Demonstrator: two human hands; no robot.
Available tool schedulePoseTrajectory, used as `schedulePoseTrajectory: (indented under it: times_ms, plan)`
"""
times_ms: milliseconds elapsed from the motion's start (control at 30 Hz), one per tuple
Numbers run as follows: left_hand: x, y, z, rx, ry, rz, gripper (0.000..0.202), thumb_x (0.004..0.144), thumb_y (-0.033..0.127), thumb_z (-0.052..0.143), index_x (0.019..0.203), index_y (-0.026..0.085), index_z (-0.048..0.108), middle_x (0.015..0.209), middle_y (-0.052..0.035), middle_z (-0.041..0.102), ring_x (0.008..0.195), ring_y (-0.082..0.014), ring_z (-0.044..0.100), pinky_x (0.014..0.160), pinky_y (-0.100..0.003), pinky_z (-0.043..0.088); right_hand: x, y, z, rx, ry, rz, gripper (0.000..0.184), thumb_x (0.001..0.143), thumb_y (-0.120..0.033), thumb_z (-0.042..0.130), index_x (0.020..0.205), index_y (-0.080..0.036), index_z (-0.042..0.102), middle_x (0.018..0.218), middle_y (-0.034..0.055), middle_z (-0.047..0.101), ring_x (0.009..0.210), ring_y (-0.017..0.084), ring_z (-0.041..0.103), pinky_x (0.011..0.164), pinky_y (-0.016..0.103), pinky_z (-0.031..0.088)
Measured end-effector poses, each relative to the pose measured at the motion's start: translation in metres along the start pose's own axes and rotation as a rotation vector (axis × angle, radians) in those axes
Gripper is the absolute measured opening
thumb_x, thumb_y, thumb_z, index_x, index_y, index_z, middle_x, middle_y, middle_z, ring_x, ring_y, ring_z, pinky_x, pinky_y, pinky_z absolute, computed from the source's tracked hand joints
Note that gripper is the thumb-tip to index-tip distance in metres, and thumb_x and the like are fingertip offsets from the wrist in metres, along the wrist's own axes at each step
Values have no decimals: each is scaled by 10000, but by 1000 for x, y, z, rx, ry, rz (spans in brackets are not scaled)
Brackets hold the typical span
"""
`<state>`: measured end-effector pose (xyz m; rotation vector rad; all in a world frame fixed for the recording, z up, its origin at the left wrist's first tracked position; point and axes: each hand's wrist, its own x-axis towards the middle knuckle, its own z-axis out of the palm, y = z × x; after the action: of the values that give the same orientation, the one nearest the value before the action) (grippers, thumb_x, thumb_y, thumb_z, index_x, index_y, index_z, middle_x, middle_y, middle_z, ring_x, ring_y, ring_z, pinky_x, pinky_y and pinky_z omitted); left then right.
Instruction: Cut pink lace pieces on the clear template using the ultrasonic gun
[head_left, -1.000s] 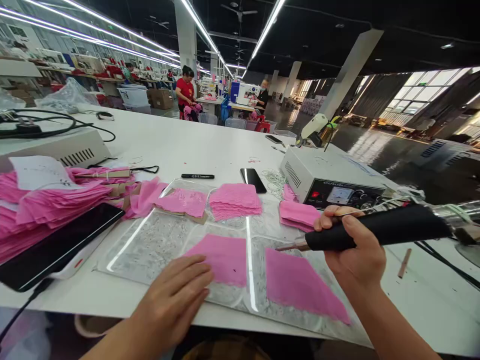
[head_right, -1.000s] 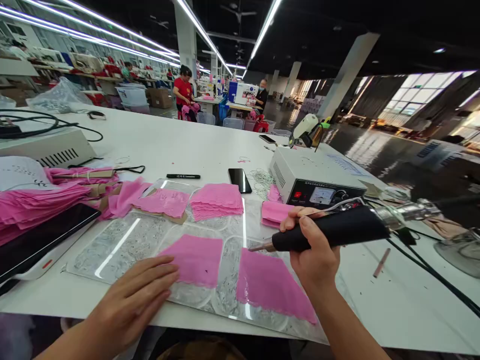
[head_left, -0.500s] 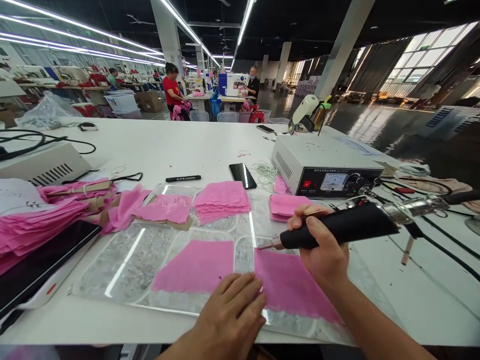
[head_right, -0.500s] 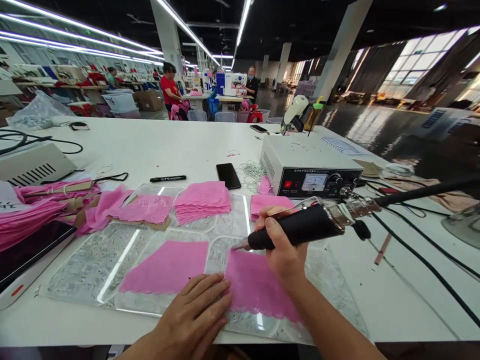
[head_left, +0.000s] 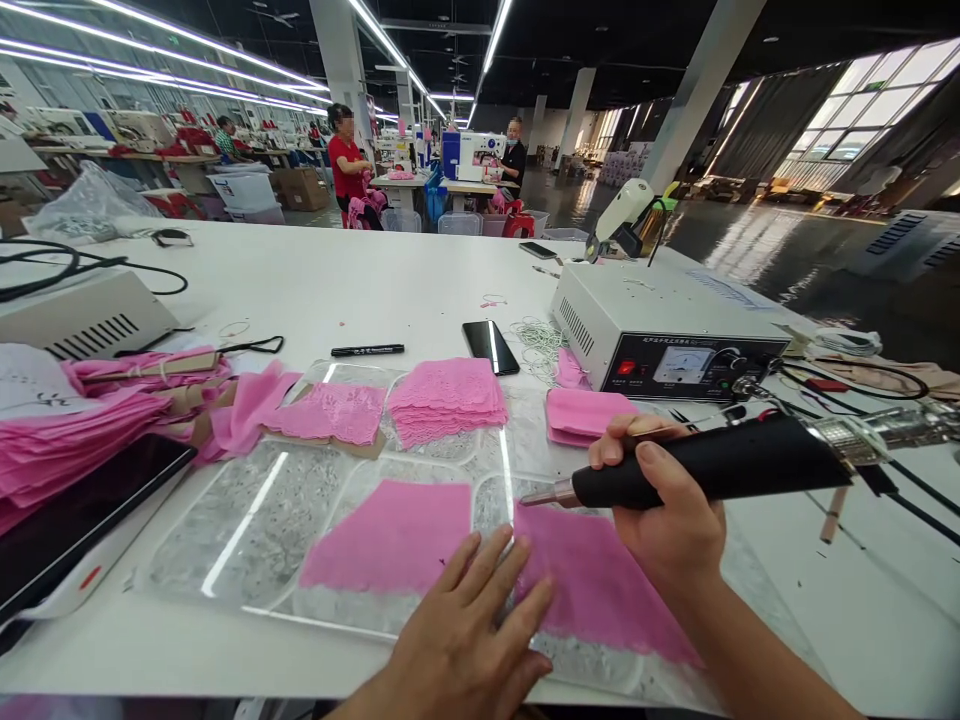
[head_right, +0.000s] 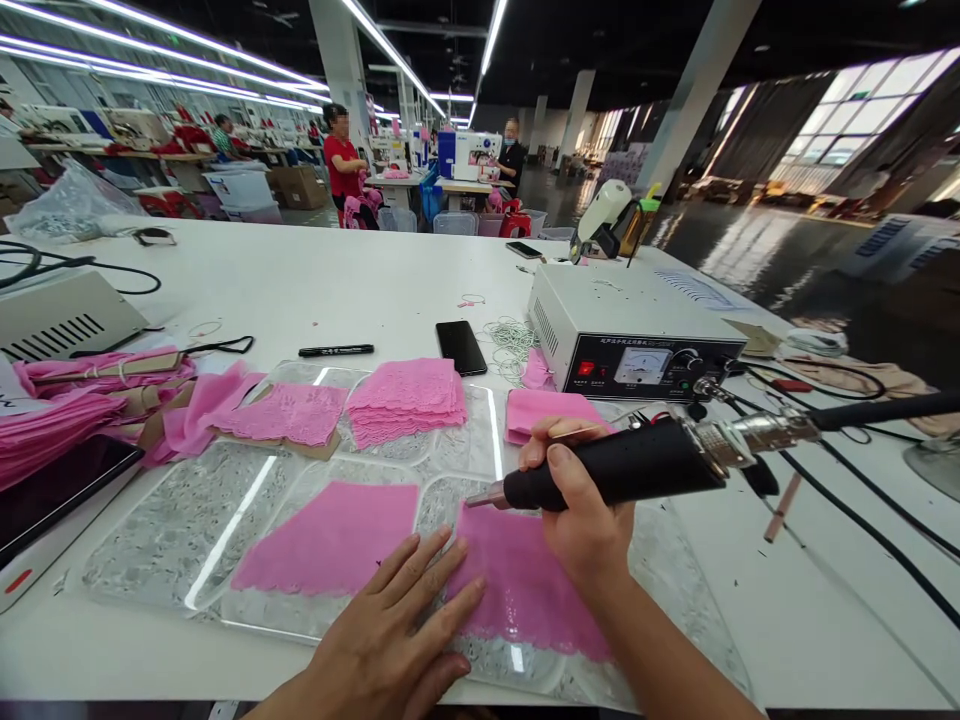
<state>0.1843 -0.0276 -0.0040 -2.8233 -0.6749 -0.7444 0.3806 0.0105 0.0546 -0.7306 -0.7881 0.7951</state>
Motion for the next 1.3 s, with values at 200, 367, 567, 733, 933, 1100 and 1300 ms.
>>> schedulePoseTrajectory:
  times_ms: [200, 367, 567, 733, 933, 1100, 1300]
  plan:
    - [-2, 0, 4, 24, 17, -16, 461, 958, 468, 470, 1316, 187, 544, 1297, -110, 598, 1280, -297, 495, 998, -442, 451, 0, -2, -4, -4, -10, 2, 64, 715, -230, 691, 761, -209, 650, 805, -3, 553, 603, 95, 529, 577, 272, 494]
    - [-3, 1, 6, 33, 40, -16, 468, 955, 484, 471, 1303, 182, 553, 1287, -110, 603, 1270, -304, 501, 1001, -445, 430, 0, -2, -5, -17, -1, -10, 77, 712, -244, 689, 762, -203, 648, 812, 4, 557, 599, 98, 527, 569, 276, 496]
    - [-1, 1, 4, 52, 45, -15, 443, 969, 474, 442, 1276, 184, 574, 1269, -104, 619, 1247, -296, 526, 969, -434, 454, 0, -1, -3, -13, 2, 11, 80, 706, -240, 703, 760, -209, 652, 809, -2, 557, 602, 97, 530, 571, 271, 496]
    - [0, 2, 3, 43, 34, -22, 432, 985, 457, 414, 1275, 178, 571, 1255, -98, 629, 1241, -284, 534, 969, -430, 462, -1, 1, -1, -16, 3, 7, 88, 703, -245, 703, 757, -204, 646, 804, -3, 551, 596, 92, 527, 573, 270, 492]
    - [-2, 2, 3, 29, 31, -28, 434, 981, 455, 428, 1276, 169, 569, 1264, -104, 621, 1250, -288, 524, 975, -430, 467, -1, 2, 1, -31, -21, -5, 85, 703, -239, 700, 760, -209, 644, 791, -5, 558, 580, 99, 534, 549, 277, 484]
    - [0, 3, 2, -2, 18, -33, 442, 975, 455, 441, 1276, 158, 565, 1273, -114, 613, 1258, -301, 514, 970, -442, 481, -2, 4, 1, -69, -40, -19, 72, 720, -230, 684, 739, -205, 620, 775, -5, 558, 594, 106, 535, 587, 294, 491]
    - [-6, 3, 0, -43, 80, -13, 344, 965, 357, 488, 1207, 144, 611, 1230, -90, 642, 1235, -269, 538, 1034, -425, 453, -2, 2, 2, -58, -26, -26, 80, 690, -213, 682, 721, -207, 609, 761, -9, 557, 582, 106, 524, 568, 290, 482]
